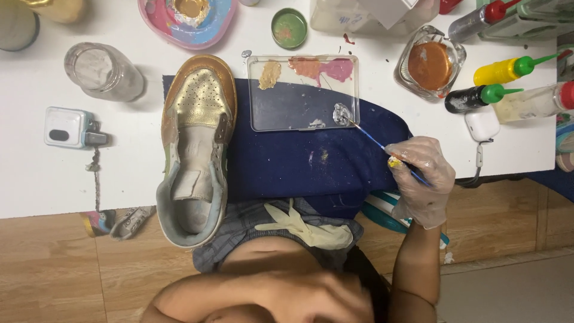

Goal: Mixing paint colors on a palette and applying the paint to a shoe for customization.

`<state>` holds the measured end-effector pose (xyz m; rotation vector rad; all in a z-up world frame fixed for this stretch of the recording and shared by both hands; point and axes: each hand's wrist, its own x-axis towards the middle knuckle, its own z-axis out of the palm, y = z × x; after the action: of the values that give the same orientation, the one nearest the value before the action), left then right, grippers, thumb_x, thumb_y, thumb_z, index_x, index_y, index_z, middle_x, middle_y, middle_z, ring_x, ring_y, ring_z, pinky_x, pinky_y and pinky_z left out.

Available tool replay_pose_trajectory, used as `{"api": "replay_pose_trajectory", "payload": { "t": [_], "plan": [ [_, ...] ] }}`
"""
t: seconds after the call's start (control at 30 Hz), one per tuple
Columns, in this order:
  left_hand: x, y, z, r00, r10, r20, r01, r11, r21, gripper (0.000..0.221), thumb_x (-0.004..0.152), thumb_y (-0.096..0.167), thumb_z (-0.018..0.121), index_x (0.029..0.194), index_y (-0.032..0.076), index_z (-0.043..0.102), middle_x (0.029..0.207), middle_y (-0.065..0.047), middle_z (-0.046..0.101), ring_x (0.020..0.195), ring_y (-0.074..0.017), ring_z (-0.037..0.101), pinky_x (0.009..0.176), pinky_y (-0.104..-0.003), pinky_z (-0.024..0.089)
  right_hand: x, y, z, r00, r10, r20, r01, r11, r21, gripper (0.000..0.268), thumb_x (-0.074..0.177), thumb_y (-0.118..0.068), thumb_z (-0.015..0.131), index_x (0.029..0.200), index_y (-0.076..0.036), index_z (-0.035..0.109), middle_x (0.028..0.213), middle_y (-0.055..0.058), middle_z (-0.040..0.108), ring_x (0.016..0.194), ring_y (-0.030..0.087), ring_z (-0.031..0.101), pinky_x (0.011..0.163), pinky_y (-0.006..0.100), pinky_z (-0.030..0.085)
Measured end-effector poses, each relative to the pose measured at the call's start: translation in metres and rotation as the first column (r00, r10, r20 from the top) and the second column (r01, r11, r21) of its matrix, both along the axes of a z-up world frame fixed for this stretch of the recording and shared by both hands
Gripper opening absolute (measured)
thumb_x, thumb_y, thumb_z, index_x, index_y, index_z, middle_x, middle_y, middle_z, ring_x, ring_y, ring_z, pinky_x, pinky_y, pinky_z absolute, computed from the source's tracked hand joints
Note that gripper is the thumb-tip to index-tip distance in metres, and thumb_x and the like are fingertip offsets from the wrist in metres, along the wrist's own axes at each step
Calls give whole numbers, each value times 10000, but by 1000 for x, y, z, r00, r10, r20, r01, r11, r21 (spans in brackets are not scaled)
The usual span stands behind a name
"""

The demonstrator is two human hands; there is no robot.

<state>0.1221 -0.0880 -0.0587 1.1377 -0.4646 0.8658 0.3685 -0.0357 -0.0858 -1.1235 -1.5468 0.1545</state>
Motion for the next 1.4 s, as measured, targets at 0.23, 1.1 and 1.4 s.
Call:
{"api": "replay_pose_trajectory", "payload": {
  "t": [0.23,1.1,1.4],
  "plan": [
    [29,70,-15,398,892,-216,-615,434,659,196,893,15,552,840,27,741,663,-105,604,703,-290,574,750,-415,430,15,-16,0,976,-61,210,92,986,-142,190,827,44,909,970,61,785,883,153,758,771,316,635,772,403,510],
    [32,85,-36,292,932,-213,-600,352,718,61,814,-17,664,816,26,707,703,-111,623,678,-288,587,701,-394,438,8,-12,7,910,-141,389,187,979,-83,122,839,82,857,927,65,774,877,156,758,787,307,686,831,398,482],
    [30,86,-38,313,922,-229,-579,376,724,102,805,-40,672,869,24,719,722,-119,632,714,-301,609,715,-398,450,17,-16,7,889,-108,446,163,983,-87,102,864,34,834,957,36,792,919,137,775,826,287,703,838,376,494]
  ]
}}
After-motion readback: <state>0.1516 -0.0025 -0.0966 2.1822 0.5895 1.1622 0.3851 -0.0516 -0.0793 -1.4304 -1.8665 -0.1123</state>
